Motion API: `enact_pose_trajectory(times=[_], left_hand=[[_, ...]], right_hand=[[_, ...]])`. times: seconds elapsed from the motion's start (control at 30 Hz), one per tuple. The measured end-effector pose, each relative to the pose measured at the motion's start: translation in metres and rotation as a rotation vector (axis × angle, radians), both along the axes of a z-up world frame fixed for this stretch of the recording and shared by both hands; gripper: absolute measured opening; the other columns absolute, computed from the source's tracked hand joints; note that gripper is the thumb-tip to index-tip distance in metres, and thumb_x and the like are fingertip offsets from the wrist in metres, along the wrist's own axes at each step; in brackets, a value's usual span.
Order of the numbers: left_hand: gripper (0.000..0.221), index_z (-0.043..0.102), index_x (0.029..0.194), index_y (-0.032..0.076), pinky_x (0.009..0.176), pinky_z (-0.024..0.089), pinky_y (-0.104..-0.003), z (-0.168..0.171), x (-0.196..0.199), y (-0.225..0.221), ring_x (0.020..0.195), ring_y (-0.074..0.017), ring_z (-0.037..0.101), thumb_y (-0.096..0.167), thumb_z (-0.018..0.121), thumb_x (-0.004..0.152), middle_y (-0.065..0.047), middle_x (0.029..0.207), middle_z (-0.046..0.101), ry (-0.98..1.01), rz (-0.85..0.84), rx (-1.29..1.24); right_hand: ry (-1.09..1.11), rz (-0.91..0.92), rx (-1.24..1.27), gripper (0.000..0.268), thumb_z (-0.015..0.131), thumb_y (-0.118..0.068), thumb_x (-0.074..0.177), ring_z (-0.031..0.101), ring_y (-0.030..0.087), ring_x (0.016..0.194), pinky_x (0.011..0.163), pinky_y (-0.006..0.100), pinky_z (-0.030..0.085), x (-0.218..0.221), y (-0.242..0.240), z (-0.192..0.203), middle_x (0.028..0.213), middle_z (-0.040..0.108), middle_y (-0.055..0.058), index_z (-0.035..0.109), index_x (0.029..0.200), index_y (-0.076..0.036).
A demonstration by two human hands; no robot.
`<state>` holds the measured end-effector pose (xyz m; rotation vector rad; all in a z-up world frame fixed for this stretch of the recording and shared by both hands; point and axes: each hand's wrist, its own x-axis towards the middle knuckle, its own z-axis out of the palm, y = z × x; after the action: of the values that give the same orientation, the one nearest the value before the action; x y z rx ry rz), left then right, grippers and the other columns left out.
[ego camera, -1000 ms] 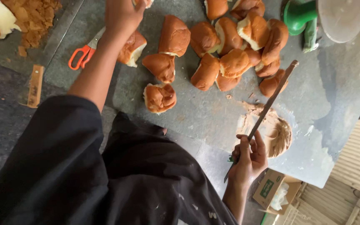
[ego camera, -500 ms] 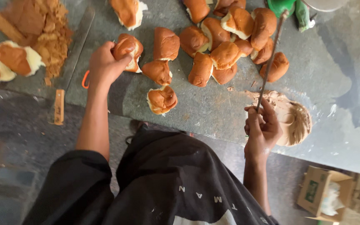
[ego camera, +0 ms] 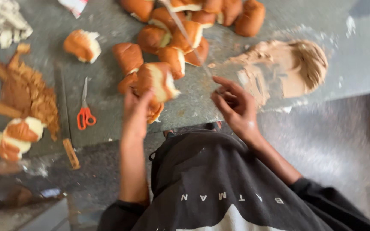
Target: The person spreads a brown paste onto the inside of sliced bread rolls using a long metal spatula, handling each roll one at a time.
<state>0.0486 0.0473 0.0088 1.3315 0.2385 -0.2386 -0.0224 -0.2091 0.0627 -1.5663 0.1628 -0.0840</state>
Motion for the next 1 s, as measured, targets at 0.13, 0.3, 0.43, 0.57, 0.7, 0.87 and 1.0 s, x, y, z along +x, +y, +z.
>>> enact_pose_trajectory(times=[0.13, 0.3, 0.43, 0.57, 0.7, 0.87, 1.0], left_hand=[[0.063, 0.036, 0.149, 0.002, 0.108, 0.05, -0.035, 0.025, -0.034, -0.075, 0.128, -0.0224, 0.058, 0.01, 0.071, 0.097, -0.017, 0.141, 0.058, -0.063, -0.243, -0.137], [0.08, 0.018, 0.164, 0.01, 0.12, 0.042, -0.039, 0.071, -0.034, -0.105, 0.145, -0.0231, 0.044, 0.001, 0.059, 0.096, -0.013, 0.158, 0.039, -0.052, -0.437, -0.354], [0.076, 0.02, 0.163, 0.012, 0.118, 0.041, -0.041, 0.078, -0.026, -0.115, 0.145, -0.0234, 0.043, 0.004, 0.055, 0.096, -0.011, 0.159, 0.037, 0.05, -0.49, -0.368], [0.063, 0.031, 0.162, 0.007, 0.121, 0.042, -0.042, 0.057, -0.023, -0.131, 0.148, -0.0256, 0.044, 0.009, 0.051, 0.102, -0.015, 0.161, 0.041, 0.141, -0.543, -0.459], [0.059, 0.036, 0.156, 0.014, 0.111, 0.046, -0.051, 0.028, -0.019, -0.144, 0.142, -0.0285, 0.047, 0.013, 0.052, 0.1, -0.012, 0.154, 0.046, 0.388, -0.445, -0.49], [0.053, 0.041, 0.149, 0.017, 0.109, 0.044, -0.06, 0.002, -0.01, -0.146, 0.142, -0.0306, 0.047, 0.015, 0.054, 0.097, -0.01, 0.153, 0.047, 0.459, -0.381, -0.508], [0.052, 0.043, 0.149, 0.014, 0.112, 0.043, -0.062, -0.005, -0.005, -0.138, 0.145, -0.032, 0.045, 0.017, 0.055, 0.099, -0.011, 0.155, 0.046, 0.474, -0.381, -0.6]], right_hand=[[0.009, -0.053, 0.061, 0.049, 0.072, 0.0, 0.098, 0.046, 0.002, 0.071, 0.059, 0.016, 0.038, 0.002, -0.005, 0.019, 0.089, 0.049, -0.006, 0.058, 0.144, -0.002], [-0.02, -0.09, 0.174, 0.052, 0.07, -0.001, 0.094, 0.064, 0.002, 0.097, 0.084, 0.018, 0.056, -0.01, -0.03, 0.034, 0.106, 0.063, -0.004, 0.052, 0.142, 0.004], [-0.151, -0.109, 0.203, 0.051, 0.072, -0.001, 0.101, 0.06, 0.004, 0.102, 0.089, 0.021, 0.055, -0.018, -0.042, 0.023, 0.109, 0.057, -0.003, 0.052, 0.148, 0.003], [-0.082, -0.124, 0.11, 0.048, 0.071, -0.004, 0.1, 0.056, 0.004, 0.084, 0.074, 0.02, 0.054, -0.023, -0.061, 0.008, 0.096, 0.054, -0.002, 0.057, 0.146, -0.001], [0.104, -0.161, 0.011, 0.043, 0.065, -0.01, 0.102, 0.055, 0.007, 0.072, 0.059, 0.023, 0.048, -0.042, -0.093, -0.004, 0.087, 0.056, 0.0, 0.059, 0.145, -0.008], [0.287, -0.309, -0.294, 0.041, 0.063, -0.014, 0.102, 0.069, 0.01, 0.082, 0.069, 0.026, 0.058, -0.072, -0.15, -0.04, 0.1, 0.07, 0.001, 0.061, 0.142, -0.015], [0.232, -0.401, -0.801, 0.036, 0.07, -0.019, 0.104, 0.065, 0.024, 0.073, 0.066, 0.04, 0.051, -0.072, -0.18, -0.082, 0.092, 0.067, 0.014, 0.069, 0.139, -0.019]])
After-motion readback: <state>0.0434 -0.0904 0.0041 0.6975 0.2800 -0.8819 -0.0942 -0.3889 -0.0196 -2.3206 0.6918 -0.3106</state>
